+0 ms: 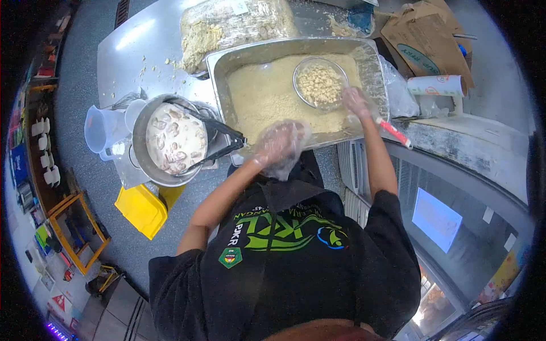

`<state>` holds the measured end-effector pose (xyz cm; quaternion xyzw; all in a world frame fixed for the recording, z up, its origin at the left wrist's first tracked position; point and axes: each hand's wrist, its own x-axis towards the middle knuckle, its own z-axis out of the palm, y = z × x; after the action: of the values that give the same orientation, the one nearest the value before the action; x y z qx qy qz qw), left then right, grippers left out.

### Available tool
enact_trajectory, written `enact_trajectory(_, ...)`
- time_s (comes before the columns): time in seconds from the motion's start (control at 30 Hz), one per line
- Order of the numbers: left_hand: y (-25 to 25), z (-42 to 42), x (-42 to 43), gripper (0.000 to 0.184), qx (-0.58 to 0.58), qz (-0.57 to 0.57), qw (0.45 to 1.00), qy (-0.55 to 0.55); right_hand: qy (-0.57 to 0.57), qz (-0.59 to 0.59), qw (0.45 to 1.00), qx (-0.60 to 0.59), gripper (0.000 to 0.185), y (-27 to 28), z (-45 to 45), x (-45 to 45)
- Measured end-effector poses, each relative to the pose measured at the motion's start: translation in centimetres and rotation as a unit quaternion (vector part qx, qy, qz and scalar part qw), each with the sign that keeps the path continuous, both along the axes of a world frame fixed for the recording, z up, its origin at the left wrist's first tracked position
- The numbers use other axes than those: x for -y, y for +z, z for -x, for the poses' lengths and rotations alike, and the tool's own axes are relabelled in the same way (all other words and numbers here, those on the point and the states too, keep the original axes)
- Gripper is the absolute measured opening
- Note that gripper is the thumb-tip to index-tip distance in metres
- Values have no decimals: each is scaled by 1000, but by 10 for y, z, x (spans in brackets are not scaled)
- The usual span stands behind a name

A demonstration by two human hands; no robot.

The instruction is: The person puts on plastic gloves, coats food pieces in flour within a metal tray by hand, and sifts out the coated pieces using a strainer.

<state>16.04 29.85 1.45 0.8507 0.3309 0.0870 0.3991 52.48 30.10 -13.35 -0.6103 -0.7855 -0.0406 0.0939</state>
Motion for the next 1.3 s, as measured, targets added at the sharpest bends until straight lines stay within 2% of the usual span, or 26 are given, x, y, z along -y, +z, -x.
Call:
enact_trajectory(0.07, -37, -12, -10, 36, 42, -79, 995, 55, -90, 149, 985, -24, 26, 16, 6, -16)
enact_trajectory(0.1, -80, -18, -10, 37, -38, -255, 963, 84, -84, 152, 985, -6, 26, -10, -7, -26)
enact_trajectory(0.13, -115, -25, -12, 38, -114, -421, 893, 112, -78, 155, 985, 14, 26, -44, -26, -33)
enact_trajectory(0.2, -94, -29, -41, 46, -132, -232, 945, 191, -93, 122, 988, 17, 25, -23, -14, -34)
enact_trajectory(0.27, -117, -22, -64, 51, -161, -205, 948, 182, -131, 49, 990, -21, 26, 107, 57, -23)
enact_trajectory(0.33, -120, -27, -64, 55, -168, -143, 960, 172, -95, 179, 968, 148, 21, 118, 62, -9)
enact_trajectory(0.37, -117, -31, -60, 56, -161, -96, 969, 162, -75, 240, 940, 229, 19, 121, 61, -5)
enact_trajectory(0.47, -113, -41, -41, 59, -99, 9, 988, 120, 6, 293, 942, 161, 21, 97, 53, 14)
enact_trajectory(0.5, -113, -48, -38, 59, -70, 37, 991, 106, -80, 318, 937, 117, 23, 90, 55, 13)
enact_trajectory(0.57, -105, -63, -40, 56, -140, 102, 983, 59, -253, 357, 899, 21, 26, 84, 79, 9)
enact_trajectory(0.6, -100, -68, -40, 54, -177, 137, 974, 34, -221, 395, 891, 25, 28, 87, 82, 12)
enact_trajectory(0.67, -62, -75, -34, 51, -179, 144, 973, 6, -156, 465, 871, 38, 34, 96, 83, 9)
enact_trajectory(0.7, -50, -76, -32, 49, -180, 147, 972, -11, -84, 452, 888, 17, 36, 84, 82, 14)
enact_trajectory(0.73, -75, -79, -29, 55, -143, 206, 968, -22, -11, 436, 900, -4, 38, 65, 80, 22)
enact_trajectory(0.77, -123, -82, -25, 61, -103, 263, 959, -32, 62, 417, 907, -23, 41, 55, 77, 24)
enact_trajectory(0.8, -148, -86, -25, 68, -61, 318, 945, -39, -3, 450, 888, -91, 41, 65, 84, 18)
enact_trajectory(0.83, -137, -87, -27, 68, -67, 340, 938, -4, -68, 479, 861, -159, 41, 90, 104, 11)
enact_trajectory(0.87, -112, -87, -25, 69, -74, 362, 929, 33, -130, 504, 824, -226, 41, 106, 118, 11)
enact_trajectory(0.93, -78, -85, -19, 62, -85, 350, 926, 111, -179, 495, 754, -393, 44, 101, 126, 20)
enact_trajectory(1.0, -57, -89, -14, 51, -93, 284, 936, 187, -244, 468, 673, -518, 47, 106, 130, 23)
enact_trajectory(1.07, -14, -96, -33, 52, -119, 333, 918, 180, -325, 427, 592, -602, 45, 118, 131, 22)
enact_trajectory(1.1, -2, -100, -37, 53, -133, 359, 907, 175, -331, 417, 602, -596, 44, 116, 126, 19)
enact_trajectory(1.17, -5, -111, -47, 51, -108, 341, 908, 220, -343, 396, 623, -580, 43, 102, 103, 6)
enact_trajectory(1.2, -7, -117, -54, 50, -94, 331, 907, 241, -296, 371, 605, -639, 41, 86, 91, -3)
enact_trajectory(1.27, -11, -118, -66, 48, 22, 298, 928, 223, -199, 315, 554, -744, 38, 62, 74, -14)
enact_trajectory(1.3, -14, -116, -73, 48, 79, 280, 933, 212, -215, 287, 573, -737, 35, 63, 69, -12)
